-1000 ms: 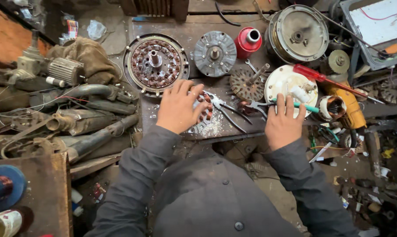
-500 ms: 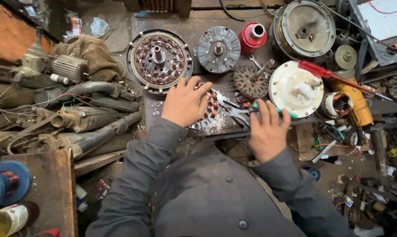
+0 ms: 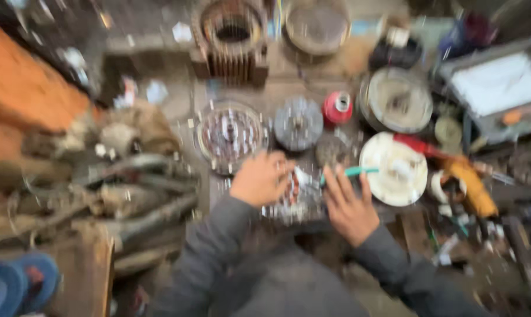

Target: The person uses pliers to remove copper wire segments from a circular motor stator component on a cluttered workbench. The individual repeatedly grips and pulls the wire coils from the stator slots, placing the removed pieces on the table. The workspace contains various disassembled motor parts and tools.

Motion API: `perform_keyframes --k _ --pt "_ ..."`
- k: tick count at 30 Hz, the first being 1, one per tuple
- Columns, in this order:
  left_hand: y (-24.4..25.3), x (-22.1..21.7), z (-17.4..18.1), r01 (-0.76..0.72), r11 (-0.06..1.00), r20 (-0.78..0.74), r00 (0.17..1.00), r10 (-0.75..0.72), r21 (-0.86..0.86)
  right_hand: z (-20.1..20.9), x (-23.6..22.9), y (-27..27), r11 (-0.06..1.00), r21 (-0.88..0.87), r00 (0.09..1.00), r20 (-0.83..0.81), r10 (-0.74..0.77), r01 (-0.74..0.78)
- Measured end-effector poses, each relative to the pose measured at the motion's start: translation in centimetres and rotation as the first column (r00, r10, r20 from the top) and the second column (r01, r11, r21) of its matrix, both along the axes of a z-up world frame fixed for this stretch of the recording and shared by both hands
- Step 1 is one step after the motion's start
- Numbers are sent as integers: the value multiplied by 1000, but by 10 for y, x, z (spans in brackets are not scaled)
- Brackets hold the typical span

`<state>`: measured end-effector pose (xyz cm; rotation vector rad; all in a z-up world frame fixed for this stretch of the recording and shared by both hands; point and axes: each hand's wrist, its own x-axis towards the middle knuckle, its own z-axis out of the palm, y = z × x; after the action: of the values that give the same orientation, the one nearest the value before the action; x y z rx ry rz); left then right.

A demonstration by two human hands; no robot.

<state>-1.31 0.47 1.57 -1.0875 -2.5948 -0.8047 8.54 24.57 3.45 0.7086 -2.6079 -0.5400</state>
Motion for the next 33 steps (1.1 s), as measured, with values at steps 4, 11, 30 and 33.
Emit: perform_keyframes --k 4,11,30,33 --pt "8 7 -6 39 997 38 999 -36 -64 -7 1 11 994 32 989 111 100 -104" --pt "3 4 -16 -36 999 11 999 36 26 -47 8 10 965 -260 994 106 5 23" --pt "4 14 -26 -280 959 150 951 271 41 -104 50 -17 604 -766 965 262 -20 221" --pt "4 13 -28 -292 956 182 942 280 41 -114 47 -17 610 -752 954 299 -25 251"
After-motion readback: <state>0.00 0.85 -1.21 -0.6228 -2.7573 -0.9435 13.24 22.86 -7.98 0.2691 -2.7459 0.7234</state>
